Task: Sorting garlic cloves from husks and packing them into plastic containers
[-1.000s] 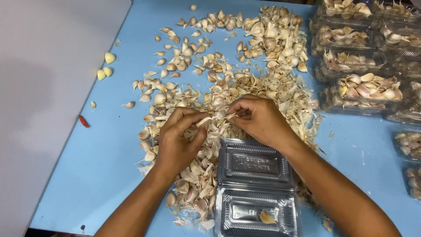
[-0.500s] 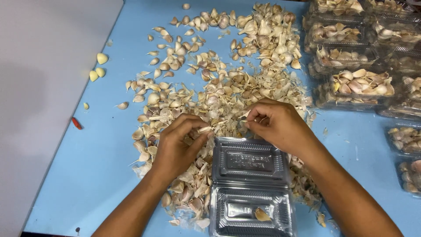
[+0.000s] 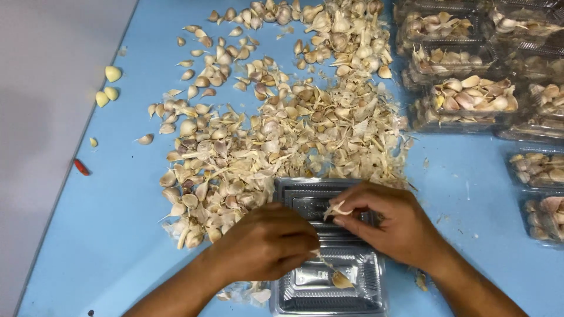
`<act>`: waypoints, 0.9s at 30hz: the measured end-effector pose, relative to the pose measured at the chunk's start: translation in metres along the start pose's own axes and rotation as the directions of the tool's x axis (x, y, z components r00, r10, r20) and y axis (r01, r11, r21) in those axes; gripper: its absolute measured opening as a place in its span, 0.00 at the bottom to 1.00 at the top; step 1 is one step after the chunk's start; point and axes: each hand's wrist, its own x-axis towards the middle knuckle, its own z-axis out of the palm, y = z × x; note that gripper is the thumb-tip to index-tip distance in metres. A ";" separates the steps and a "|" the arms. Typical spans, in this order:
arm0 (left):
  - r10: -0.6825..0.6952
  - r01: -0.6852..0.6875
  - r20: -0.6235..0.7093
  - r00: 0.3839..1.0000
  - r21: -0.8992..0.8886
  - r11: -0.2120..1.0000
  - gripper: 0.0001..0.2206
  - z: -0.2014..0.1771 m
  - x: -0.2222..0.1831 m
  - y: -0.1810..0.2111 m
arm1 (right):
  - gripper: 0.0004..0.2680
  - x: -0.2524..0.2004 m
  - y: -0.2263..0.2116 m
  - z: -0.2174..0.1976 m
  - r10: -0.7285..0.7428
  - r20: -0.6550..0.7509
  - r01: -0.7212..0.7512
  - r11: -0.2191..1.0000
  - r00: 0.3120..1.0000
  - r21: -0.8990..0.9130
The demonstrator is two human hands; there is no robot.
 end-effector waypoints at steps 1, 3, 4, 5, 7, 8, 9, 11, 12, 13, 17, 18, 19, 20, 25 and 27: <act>0.002 -0.002 0.003 1.000 -0.004 1.000 0.07 0.000 0.002 0.001 | 0.06 -0.003 0.000 0.001 0.004 -0.003 -0.004 1.000 1.000 0.000; -0.009 0.010 0.018 1.000 -0.031 0.999 0.11 0.000 0.006 0.006 | 0.06 -0.009 -0.002 0.005 -0.030 0.047 0.028 0.998 0.998 0.048; -0.012 0.012 0.021 1.000 -0.033 0.999 0.11 0.002 0.004 0.005 | 0.06 -0.011 -0.001 0.007 -0.028 0.046 0.025 0.998 0.999 0.051; -0.055 0.055 -0.057 0.997 -0.001 0.999 0.12 0.003 0.003 0.003 | 0.06 -0.012 0.000 0.009 -0.029 0.056 0.026 0.999 0.998 0.045; -0.095 0.100 -0.138 0.986 0.030 0.995 0.13 0.004 0.000 0.001 | 0.06 -0.014 -0.001 0.013 -0.032 0.066 0.030 0.999 0.997 0.040; -0.150 0.153 -0.155 0.977 0.008 0.988 0.13 0.005 -0.001 -0.002 | 0.06 -0.014 -0.001 0.015 -0.044 0.068 0.041 0.998 0.997 0.036; -0.204 0.204 -0.170 0.964 -0.015 0.979 0.14 0.006 -0.003 -0.004 | 0.07 -0.015 -0.001 0.018 -0.055 0.070 0.053 0.998 0.996 0.033; -0.167 0.167 -0.168 0.971 -0.015 0.986 0.10 0.006 -0.003 -0.005 | 0.06 -0.018 -0.002 0.022 -0.036 0.081 0.032 0.998 0.996 0.050; -0.125 0.125 -0.167 0.978 -0.013 0.992 0.09 0.006 -0.002 -0.006 | 0.06 -0.018 -0.003 0.024 -0.020 0.089 0.014 0.998 0.996 0.063; -0.129 0.129 -0.169 0.977 -0.010 0.992 0.09 0.007 -0.003 -0.007 | 0.06 -0.018 -0.003 0.024 -0.023 0.092 0.017 0.998 0.995 0.066; -0.189 0.161 -0.207 0.960 -0.145 0.976 0.05 0.010 -0.008 -0.012 | 0.05 -0.020 -0.005 0.024 -0.018 0.044 0.015 0.998 0.999 0.065; -0.196 0.169 -0.226 0.954 -0.136 0.976 0.05 0.010 -0.008 -0.014 | 0.05 -0.020 -0.004 0.024 -0.019 0.025 0.018 0.999 1.000 0.044; -0.194 0.167 -0.226 0.955 -0.135 0.977 0.05 0.009 -0.011 -0.019 | 0.05 -0.018 -0.006 0.021 -0.020 0.023 0.019 0.999 1.000 0.042; -0.217 0.196 -0.270 0.938 -0.102 0.975 0.04 0.009 -0.014 -0.022 | 0.05 -0.017 -0.007 0.018 -0.016 0.029 0.015 0.999 0.999 0.035; -0.295 0.313 -0.447 0.845 -0.034 0.949 0.05 -0.008 -0.016 -0.026 | 0.05 -0.021 -0.008 0.013 0.103 -0.002 -0.103 0.994 0.995 0.038; -0.283 0.281 -0.364 0.887 -0.060 0.958 0.09 -0.005 -0.018 -0.030 | 0.05 -0.020 -0.010 0.011 0.085 0.013 -0.086 0.995 0.996 0.053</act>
